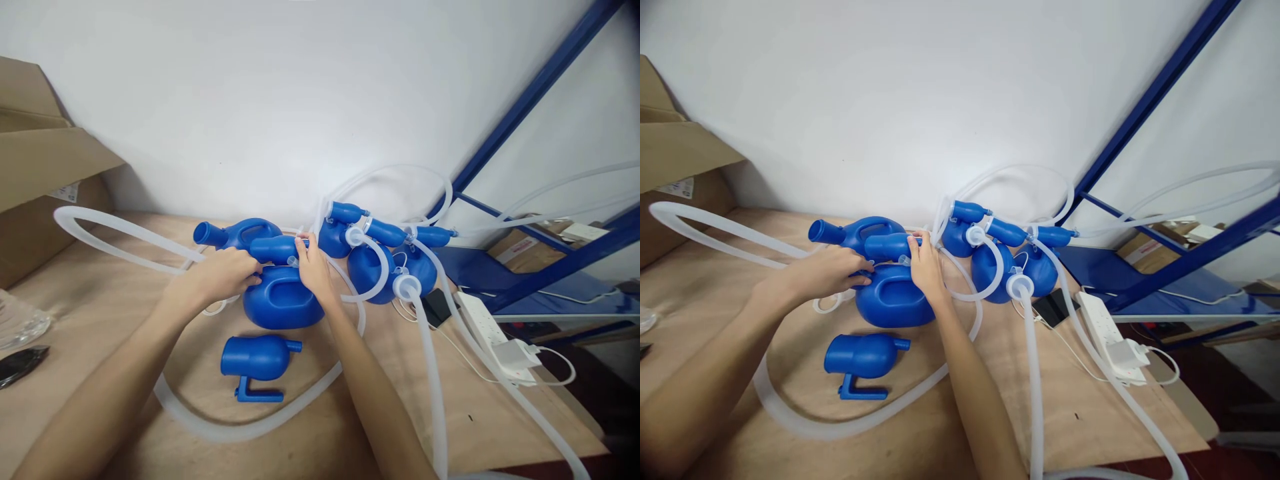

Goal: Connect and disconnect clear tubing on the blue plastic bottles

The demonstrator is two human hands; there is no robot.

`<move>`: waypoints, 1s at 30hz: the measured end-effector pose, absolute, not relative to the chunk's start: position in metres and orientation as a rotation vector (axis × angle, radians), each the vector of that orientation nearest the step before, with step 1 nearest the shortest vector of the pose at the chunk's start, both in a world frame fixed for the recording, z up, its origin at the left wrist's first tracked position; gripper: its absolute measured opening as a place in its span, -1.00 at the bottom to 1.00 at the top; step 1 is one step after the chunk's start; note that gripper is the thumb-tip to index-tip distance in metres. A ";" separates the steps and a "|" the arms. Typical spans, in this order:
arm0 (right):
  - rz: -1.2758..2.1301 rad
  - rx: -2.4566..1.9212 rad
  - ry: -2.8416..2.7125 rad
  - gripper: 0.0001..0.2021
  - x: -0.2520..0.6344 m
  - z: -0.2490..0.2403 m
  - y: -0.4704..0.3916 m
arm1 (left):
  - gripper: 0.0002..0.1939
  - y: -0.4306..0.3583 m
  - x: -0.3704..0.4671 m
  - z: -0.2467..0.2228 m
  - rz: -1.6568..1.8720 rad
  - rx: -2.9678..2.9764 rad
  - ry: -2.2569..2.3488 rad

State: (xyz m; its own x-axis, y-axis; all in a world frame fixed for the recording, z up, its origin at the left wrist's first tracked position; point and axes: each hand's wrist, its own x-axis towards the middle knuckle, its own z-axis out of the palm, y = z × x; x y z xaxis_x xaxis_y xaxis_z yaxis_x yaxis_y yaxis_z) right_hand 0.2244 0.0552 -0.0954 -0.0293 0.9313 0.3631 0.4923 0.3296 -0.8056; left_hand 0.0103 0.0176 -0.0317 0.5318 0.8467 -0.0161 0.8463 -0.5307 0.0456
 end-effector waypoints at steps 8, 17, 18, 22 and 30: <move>0.602 -1.365 -1.680 -0.57 0.225 -0.094 0.055 | -0.52 0.020 0.025 -0.025 -0.271 2.844 1.631; 0.542 -1.367 -1.647 -0.60 0.224 -0.093 0.050 | -0.46 0.005 0.007 -0.030 -0.182 2.699 2.012; 0.541 -1.376 -1.645 -0.61 0.224 -0.093 0.050 | -0.43 0.003 0.007 -0.031 -0.203 2.695 2.043; 0.543 -1.418 -1.636 -0.58 0.224 -0.093 0.051 | -0.38 0.001 0.010 -0.036 -0.246 2.779 2.044; 0.523 -1.400 -1.617 -0.61 0.225 -0.095 0.052 | -0.48 0.019 -0.029 -0.047 0.153 2.543 1.984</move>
